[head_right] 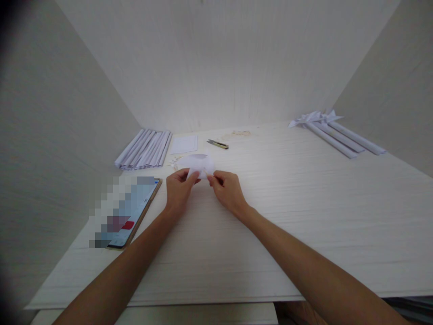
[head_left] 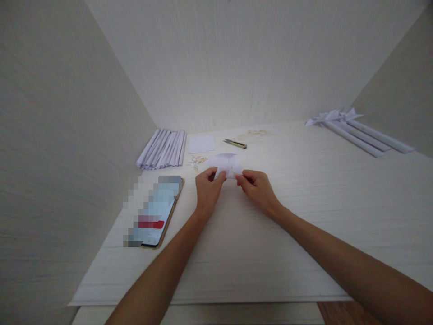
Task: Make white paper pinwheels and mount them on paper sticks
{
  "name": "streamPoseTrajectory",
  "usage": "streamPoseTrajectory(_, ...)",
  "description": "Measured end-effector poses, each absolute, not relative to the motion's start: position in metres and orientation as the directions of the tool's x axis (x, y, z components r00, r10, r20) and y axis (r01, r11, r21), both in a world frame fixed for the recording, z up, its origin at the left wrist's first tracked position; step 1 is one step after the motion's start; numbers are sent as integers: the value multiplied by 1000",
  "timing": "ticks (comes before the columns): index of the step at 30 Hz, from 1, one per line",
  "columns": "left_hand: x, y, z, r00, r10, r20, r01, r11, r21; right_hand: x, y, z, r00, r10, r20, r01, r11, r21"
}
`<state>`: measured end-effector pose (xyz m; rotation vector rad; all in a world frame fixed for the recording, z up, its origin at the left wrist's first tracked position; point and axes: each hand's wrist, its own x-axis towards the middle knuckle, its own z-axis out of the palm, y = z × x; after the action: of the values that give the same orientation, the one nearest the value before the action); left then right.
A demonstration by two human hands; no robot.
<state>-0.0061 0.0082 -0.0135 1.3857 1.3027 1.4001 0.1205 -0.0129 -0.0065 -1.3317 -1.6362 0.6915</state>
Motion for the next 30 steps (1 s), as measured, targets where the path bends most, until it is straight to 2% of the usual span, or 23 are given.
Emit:
streamPoseTrajectory(10, -6, 10, -11, -174, 972, 158, -3, -161, 987, 119, -13, -7, -47, 960, 277, 435, 270, -859)
streamPoseTrajectory(18, -10, 12, -9, -212, 970, 120, 32, -115, 993, 119, -14, -5, -86, 960, 266, 382, 278, -881)
streamPoseTrajectory(21, -13, 14, -11, -183, 977, 105, 45, -98, 994, 124, -8, -7, 29, 971, 238, 198, 228, -953)
streamPoseTrajectory(24, -14, 15, -12, -113, 990, 85, 45, -80, 996, 131, 1, -11, 151, 979, 134, -104, 150, -983)
streamPoseTrajectory(27, -13, 13, -10, -23, 999, 43, 24, -42, 999, 134, 6, -15, 65, 995, 76, -292, 92, -952)
streamPoseTrajectory(30, -10, 9, -8, 64, 998, 10, 11, -11, 1000, 133, 6, -15, -44, 997, 69, -340, 50, -939)
